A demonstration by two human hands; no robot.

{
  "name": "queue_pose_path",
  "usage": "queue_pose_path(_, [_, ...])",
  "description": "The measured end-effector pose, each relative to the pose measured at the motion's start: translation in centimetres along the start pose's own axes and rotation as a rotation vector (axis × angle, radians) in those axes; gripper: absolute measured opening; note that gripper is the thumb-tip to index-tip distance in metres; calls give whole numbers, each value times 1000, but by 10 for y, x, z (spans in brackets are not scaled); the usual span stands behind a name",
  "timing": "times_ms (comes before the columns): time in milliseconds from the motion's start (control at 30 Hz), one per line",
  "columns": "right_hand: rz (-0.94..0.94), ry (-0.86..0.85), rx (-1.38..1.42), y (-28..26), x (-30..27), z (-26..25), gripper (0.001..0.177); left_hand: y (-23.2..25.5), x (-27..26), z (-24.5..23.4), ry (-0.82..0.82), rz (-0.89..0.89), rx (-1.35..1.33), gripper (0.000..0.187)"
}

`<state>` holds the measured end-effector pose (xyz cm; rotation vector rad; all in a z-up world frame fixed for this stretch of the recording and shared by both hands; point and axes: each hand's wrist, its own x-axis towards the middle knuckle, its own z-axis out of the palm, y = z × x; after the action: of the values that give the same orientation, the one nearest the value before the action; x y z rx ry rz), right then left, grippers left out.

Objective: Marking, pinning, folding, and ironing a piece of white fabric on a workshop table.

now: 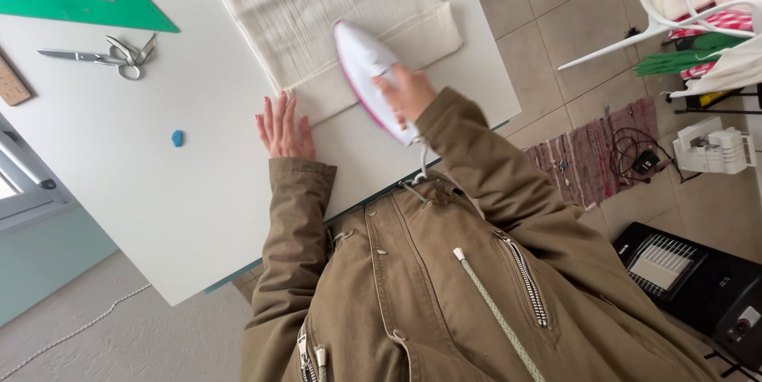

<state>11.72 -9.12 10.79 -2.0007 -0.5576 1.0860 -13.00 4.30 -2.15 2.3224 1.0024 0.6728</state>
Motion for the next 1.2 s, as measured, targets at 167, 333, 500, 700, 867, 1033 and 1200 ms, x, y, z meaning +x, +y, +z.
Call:
queue_pose_path(167, [1, -178, -61, -19, -8, 55, 40, 23, 8, -17, -122, 58, 157, 53])
queue_pose_path(333, [17, -174, -94, -12, -2, 43, 41, 22, 9, -17, -192, 32, 199, 55])
queue_pose_path(500, [48, -75, -47, 13, 5, -12, 39, 20, 8, -16, -225, 31, 232, 57])
queue_pose_path(700, [61, 35, 72, 29, 8, -84, 36, 21, 10, -15, -221, 5, 220, 55])
queue_pose_path(867, [70, 125, 131, 42, 12, -123, 35, 21, 9, -13, -204, 6, 231, 55])
queue_pose_path(1033, [41, 136, 130, 46, 12, -129, 34, 19, 7, -11, -162, 5, 239, 55])
queue_pose_path(1200, [-6, 79, 225, 59, 8, -118, 36, 7, 2, -12, -120, 11, 157, 57])
